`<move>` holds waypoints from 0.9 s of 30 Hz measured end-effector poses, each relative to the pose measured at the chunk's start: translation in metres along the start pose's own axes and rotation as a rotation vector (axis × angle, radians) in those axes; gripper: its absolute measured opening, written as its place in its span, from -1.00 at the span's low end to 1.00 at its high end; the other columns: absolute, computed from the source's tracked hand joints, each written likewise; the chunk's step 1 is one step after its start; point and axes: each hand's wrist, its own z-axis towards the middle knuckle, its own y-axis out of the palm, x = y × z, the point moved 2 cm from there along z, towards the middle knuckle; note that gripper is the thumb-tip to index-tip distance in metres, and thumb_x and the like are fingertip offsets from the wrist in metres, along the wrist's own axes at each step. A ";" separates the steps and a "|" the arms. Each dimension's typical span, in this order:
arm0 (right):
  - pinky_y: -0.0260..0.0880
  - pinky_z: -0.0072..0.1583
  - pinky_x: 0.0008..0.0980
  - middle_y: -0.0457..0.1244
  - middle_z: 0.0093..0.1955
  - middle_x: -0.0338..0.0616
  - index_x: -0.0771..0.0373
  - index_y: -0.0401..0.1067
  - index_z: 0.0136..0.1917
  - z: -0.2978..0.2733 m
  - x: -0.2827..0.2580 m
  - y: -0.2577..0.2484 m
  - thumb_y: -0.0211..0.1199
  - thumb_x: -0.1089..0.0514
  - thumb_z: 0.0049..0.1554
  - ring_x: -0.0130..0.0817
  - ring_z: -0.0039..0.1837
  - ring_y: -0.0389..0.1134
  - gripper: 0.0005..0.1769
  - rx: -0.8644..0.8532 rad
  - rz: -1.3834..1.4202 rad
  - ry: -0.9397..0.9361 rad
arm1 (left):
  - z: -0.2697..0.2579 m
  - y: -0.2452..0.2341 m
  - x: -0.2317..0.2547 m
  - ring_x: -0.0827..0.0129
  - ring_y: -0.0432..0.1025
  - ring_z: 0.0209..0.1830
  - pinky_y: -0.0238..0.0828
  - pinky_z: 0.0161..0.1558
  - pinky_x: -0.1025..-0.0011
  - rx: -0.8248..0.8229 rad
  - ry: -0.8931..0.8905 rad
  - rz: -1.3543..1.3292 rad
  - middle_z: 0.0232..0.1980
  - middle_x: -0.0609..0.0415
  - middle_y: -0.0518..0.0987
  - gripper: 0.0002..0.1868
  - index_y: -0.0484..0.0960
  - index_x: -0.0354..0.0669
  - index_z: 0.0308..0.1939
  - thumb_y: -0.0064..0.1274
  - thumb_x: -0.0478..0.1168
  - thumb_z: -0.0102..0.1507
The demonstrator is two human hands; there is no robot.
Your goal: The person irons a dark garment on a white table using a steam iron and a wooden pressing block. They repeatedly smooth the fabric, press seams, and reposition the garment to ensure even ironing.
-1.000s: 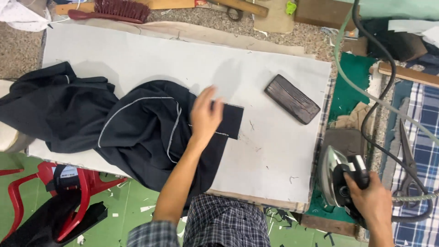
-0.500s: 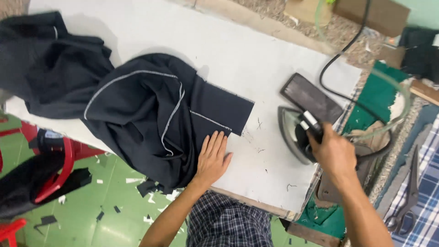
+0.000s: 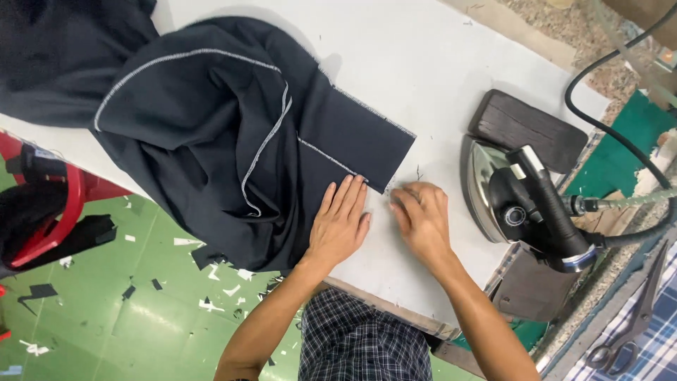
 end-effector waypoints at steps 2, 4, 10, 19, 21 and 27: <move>0.17 0.23 -0.19 0.25 0.04 -0.18 0.14 0.57 0.06 0.003 -0.002 0.009 0.41 0.09 0.14 -0.13 0.18 0.22 -0.78 -0.024 0.006 0.048 | -0.001 0.002 -0.001 0.10 0.20 0.54 -0.01 0.54 0.05 0.001 -0.006 0.010 0.50 -0.18 0.35 -0.44 0.44 -0.33 0.37 -0.04 -0.09 0.35; 0.11 0.26 -0.20 0.23 0.07 -0.23 0.10 0.58 0.04 0.005 -0.004 0.015 0.41 0.07 0.14 -0.18 0.22 0.18 -0.80 -0.046 0.008 0.097 | -0.002 0.003 -0.002 0.11 0.20 0.55 -0.01 0.54 0.05 0.002 -0.009 0.018 0.50 -0.18 0.34 -0.43 0.43 -0.32 0.37 -0.05 -0.08 0.35; 0.01 0.31 -0.19 0.20 0.10 -0.29 0.09 0.55 -0.02 0.011 -0.007 0.020 0.41 0.06 0.17 -0.21 0.28 0.10 -0.85 -0.092 0.063 0.218 | -0.002 0.003 -0.003 0.09 0.21 0.54 0.00 0.53 0.04 0.001 -0.007 0.007 0.50 -0.19 0.34 -0.43 0.43 -0.34 0.37 -0.06 -0.08 0.35; -0.04 0.35 -0.11 0.17 0.06 -0.25 0.15 0.49 -0.13 0.015 -0.005 0.023 0.36 0.11 0.20 -0.17 0.32 0.09 -0.88 -0.121 0.096 0.285 | -0.002 0.006 -0.004 0.09 0.17 0.57 -0.07 0.54 0.04 -0.033 -0.024 -0.027 0.52 -0.21 0.31 -0.42 0.40 -0.35 0.40 -0.08 -0.09 0.36; -0.04 0.34 -0.07 0.17 0.05 -0.21 0.20 0.47 -0.12 0.018 -0.007 0.021 0.32 0.13 0.23 -0.12 0.31 0.09 -0.87 -0.137 0.094 0.294 | -0.002 0.006 -0.004 0.10 0.16 0.57 -0.07 0.55 0.04 -0.034 -0.035 -0.022 0.53 -0.20 0.30 -0.42 0.39 -0.34 0.41 -0.08 -0.08 0.36; -0.07 0.34 -0.09 0.12 0.04 -0.21 0.20 0.45 -0.17 0.027 -0.016 0.020 0.28 0.19 0.24 -0.14 0.32 0.05 -0.87 -0.188 0.053 0.350 | -0.004 0.011 -0.003 0.12 0.12 0.59 -0.12 0.56 0.06 -0.068 -0.055 -0.021 0.56 -0.17 0.27 -0.41 0.36 -0.30 0.44 -0.10 -0.08 0.37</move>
